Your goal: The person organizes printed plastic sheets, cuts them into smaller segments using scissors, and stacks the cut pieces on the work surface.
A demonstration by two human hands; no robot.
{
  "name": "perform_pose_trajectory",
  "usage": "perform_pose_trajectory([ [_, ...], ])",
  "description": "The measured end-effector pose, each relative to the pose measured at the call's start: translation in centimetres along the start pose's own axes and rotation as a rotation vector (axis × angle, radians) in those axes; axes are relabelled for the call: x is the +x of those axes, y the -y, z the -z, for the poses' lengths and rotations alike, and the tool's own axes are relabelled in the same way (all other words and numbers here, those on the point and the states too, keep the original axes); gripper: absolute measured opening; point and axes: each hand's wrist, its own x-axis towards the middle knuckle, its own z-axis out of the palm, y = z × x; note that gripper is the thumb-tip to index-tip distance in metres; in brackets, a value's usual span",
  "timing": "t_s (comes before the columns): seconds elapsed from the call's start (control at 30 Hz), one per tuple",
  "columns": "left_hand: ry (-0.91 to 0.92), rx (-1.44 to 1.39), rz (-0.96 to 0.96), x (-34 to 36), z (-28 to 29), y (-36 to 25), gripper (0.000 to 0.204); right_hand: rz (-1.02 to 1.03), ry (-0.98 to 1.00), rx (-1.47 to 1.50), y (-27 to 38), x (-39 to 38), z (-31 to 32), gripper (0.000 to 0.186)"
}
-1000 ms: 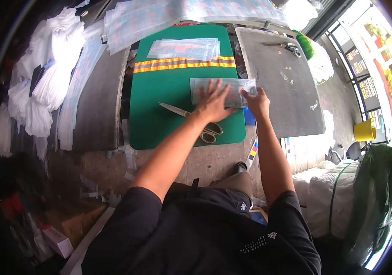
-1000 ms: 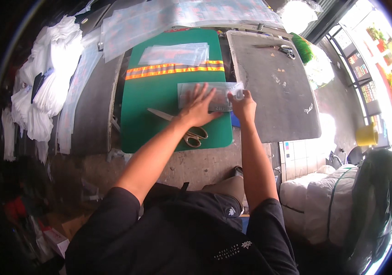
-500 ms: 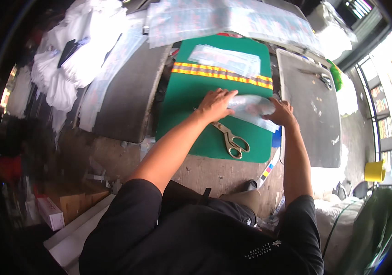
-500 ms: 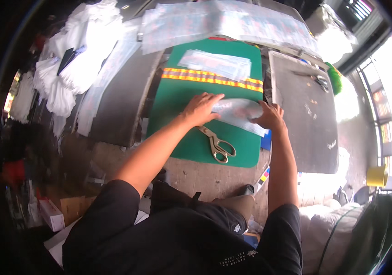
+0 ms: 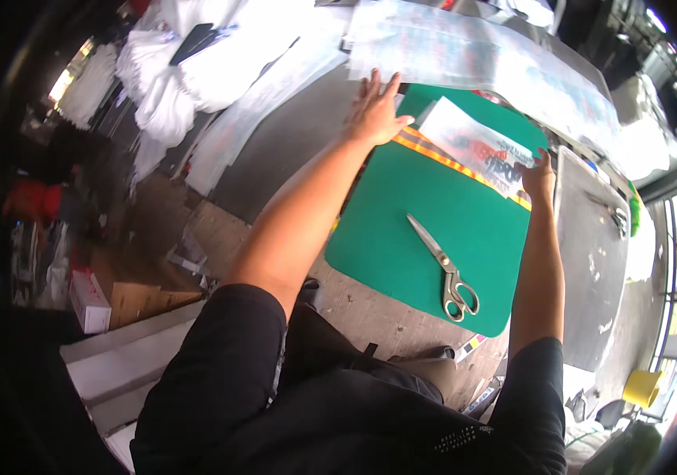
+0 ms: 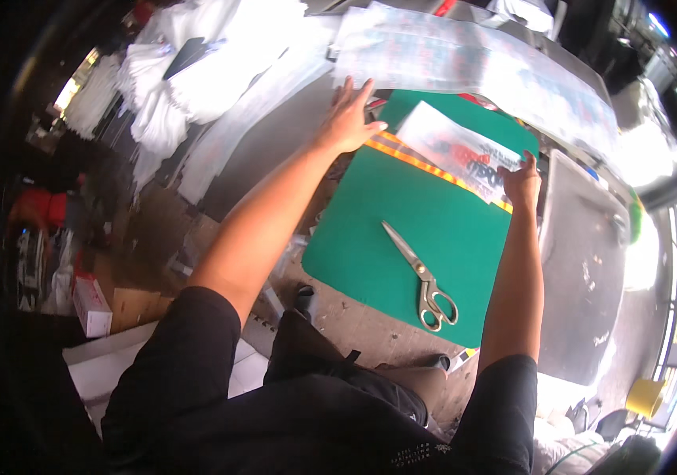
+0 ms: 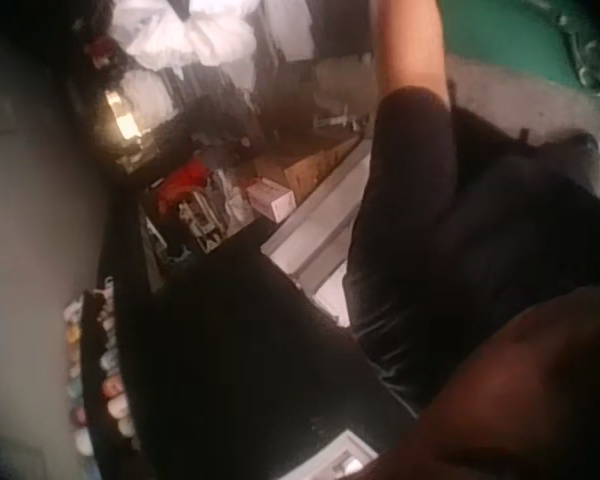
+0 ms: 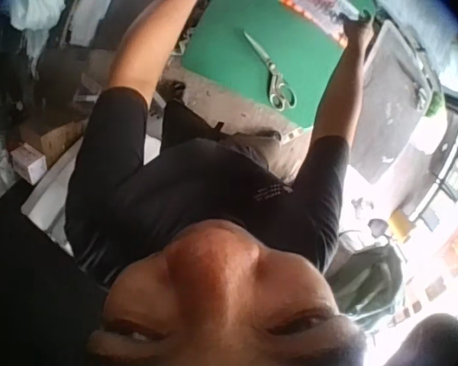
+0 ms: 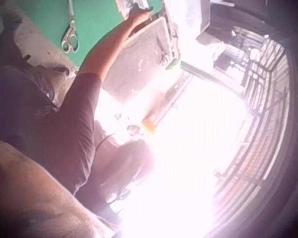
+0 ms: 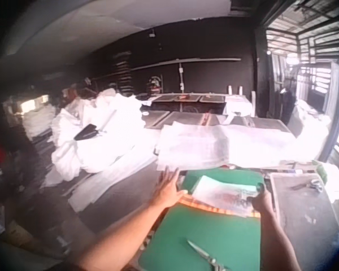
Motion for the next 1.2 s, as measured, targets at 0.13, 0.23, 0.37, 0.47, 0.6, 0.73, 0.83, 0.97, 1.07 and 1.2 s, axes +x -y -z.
perform_pose_trajectory([
  [0.13,0.087,0.286,0.234,-4.5,3.9,11.1,0.084,0.115,-0.078,-0.137,4.9,-0.3,-5.5,0.082],
  [0.23,0.140,0.434,0.436,-8.7,8.1,18.9,0.081,0.346,-0.067,-0.030,11.3,-0.9,-10.8,0.081],
  [0.37,0.177,0.568,0.650,-14.5,12.4,26.0,0.078,0.557,0.045,0.115,22.4,-4.2,-18.0,0.077],
  [0.47,0.192,0.460,0.677,-18.5,13.5,29.4,0.074,0.648,0.198,0.212,29.4,-8.8,-22.4,0.075],
  [0.6,0.177,0.294,0.544,-20.7,13.3,31.2,0.056,0.702,0.295,0.279,34.3,-13.2,-25.2,0.074],
  [0.73,0.141,0.218,0.522,-20.7,13.7,31.1,0.044,0.642,0.369,0.224,35.7,-14.7,-25.8,0.073],
  [0.83,0.145,0.166,0.518,-20.5,13.6,31.0,0.052,0.619,0.419,0.195,35.9,-14.8,-26.0,0.071],
  [0.97,-0.135,0.593,0.423,-20.9,11.1,31.5,0.056,0.652,0.440,0.239,36.1,-14.9,-26.4,0.071],
  [1.07,-0.015,0.422,0.476,-21.2,10.1,32.6,0.057,0.624,0.468,0.204,36.1,-15.1,-26.7,0.071],
  [1.2,-0.153,0.357,0.456,-20.9,10.4,32.3,0.037,0.637,0.469,0.185,36.1,-15.0,-26.5,0.071],
])
